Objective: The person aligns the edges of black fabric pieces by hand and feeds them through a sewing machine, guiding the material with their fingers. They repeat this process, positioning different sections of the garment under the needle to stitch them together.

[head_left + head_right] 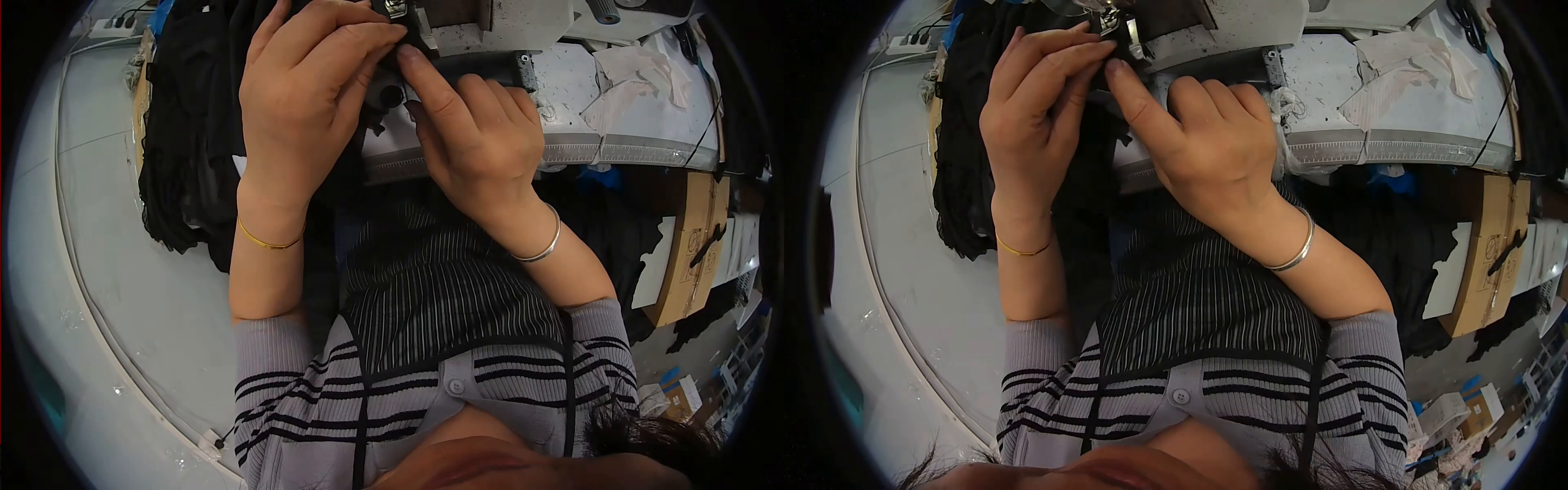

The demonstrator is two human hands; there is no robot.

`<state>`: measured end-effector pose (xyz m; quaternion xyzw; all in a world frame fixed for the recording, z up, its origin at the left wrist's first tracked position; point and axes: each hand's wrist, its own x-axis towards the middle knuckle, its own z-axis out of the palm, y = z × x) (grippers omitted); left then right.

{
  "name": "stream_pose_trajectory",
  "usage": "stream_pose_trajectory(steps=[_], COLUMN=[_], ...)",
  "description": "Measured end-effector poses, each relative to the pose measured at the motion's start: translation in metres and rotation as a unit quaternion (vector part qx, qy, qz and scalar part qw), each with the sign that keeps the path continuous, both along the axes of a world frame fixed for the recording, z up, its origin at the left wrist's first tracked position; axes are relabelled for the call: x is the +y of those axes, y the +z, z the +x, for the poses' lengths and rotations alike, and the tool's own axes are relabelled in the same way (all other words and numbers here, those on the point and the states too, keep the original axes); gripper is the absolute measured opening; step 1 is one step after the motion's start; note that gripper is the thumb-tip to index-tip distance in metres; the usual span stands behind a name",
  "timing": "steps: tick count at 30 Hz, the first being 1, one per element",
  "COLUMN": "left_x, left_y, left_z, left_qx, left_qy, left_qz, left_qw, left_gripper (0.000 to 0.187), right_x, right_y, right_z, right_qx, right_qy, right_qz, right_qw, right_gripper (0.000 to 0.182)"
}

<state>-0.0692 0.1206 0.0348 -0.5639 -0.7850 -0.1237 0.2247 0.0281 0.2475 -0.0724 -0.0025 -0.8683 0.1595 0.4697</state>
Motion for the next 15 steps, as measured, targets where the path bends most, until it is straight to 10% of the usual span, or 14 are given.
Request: stream_pose_trajectory(steps=[15], left_x=[-0.012], left_y=[-0.031], left_z=[-0.097], left_qx=[-0.295], left_qy=[-0.034], left_qz=[0.124], left_qw=[0.947], left_gripper=[0.018], right_x=[-0.007], right_y=[0.017], right_z=[-0.015], right_qx=[-0.076], right_qy=[0.044], right_qz=[-0.029], right_qw=[0.996], right_gripper=[0.06])
